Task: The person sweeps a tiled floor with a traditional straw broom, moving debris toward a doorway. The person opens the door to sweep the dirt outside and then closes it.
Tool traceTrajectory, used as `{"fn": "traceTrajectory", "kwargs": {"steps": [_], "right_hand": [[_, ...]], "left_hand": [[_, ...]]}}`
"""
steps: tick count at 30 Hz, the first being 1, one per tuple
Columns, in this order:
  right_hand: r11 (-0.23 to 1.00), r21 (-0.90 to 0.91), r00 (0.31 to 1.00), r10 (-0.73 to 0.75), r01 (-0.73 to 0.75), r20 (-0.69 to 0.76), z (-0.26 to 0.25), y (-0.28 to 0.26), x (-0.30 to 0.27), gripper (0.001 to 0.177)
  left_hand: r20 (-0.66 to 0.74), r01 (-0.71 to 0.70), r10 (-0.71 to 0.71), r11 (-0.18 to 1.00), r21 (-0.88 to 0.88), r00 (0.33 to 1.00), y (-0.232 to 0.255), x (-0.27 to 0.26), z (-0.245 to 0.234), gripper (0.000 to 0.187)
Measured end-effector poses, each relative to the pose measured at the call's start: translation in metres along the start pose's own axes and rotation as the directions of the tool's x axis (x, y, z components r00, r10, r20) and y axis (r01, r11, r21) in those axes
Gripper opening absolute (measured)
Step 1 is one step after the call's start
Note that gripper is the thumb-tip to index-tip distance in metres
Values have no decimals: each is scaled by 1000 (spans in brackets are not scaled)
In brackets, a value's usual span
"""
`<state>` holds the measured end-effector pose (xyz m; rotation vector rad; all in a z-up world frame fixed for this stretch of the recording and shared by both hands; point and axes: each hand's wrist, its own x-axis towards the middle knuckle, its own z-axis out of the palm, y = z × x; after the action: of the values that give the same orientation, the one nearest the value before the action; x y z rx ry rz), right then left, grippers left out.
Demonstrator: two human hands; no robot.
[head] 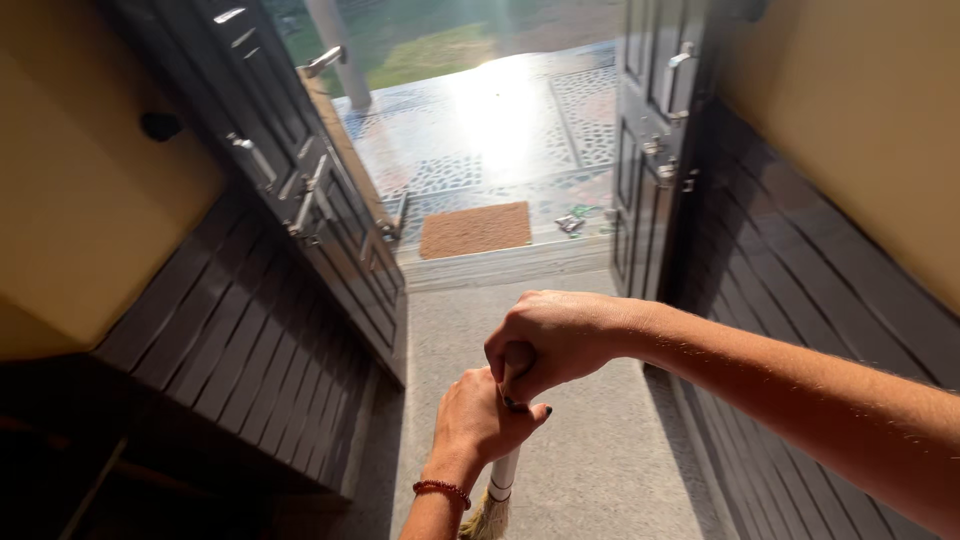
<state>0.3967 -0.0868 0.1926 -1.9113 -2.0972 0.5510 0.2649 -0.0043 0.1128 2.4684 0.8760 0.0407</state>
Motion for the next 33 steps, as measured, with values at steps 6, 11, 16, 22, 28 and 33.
{"fn": "traceTrajectory", "kwargs": {"steps": [6, 11, 16, 22, 28, 33], "right_hand": [[905, 123, 910, -413, 407, 34, 39, -38, 110, 24], [888, 450, 953, -213, 98, 213, 92, -87, 158, 27], [743, 456, 839, -544, 489, -13, 163, -134, 190, 13], [608, 671, 786, -615, 424, 61, 248, -180, 237, 12], [628, 733, 766, -598, 262, 238, 384, -208, 242, 12], [579, 731, 703, -684, 360, 195, 522, -218, 249, 15]], "left_hand": [[-143, 184, -190, 981, -57, 971, -106, -37, -33, 32], [-161, 306, -329, 940, -155, 930, -172, -75, -42, 22], [-263, 397, -515, 829, -393, 816, -212, -137, -36, 24], [-291, 534, -858, 496, -685, 423, -255, -189, 1, 11], [-364, 513, -919, 387, -766, 151, -339, -236, 111, 18], [-364, 109, -930, 359, -927, -39, -418, -260, 230, 29]]}}
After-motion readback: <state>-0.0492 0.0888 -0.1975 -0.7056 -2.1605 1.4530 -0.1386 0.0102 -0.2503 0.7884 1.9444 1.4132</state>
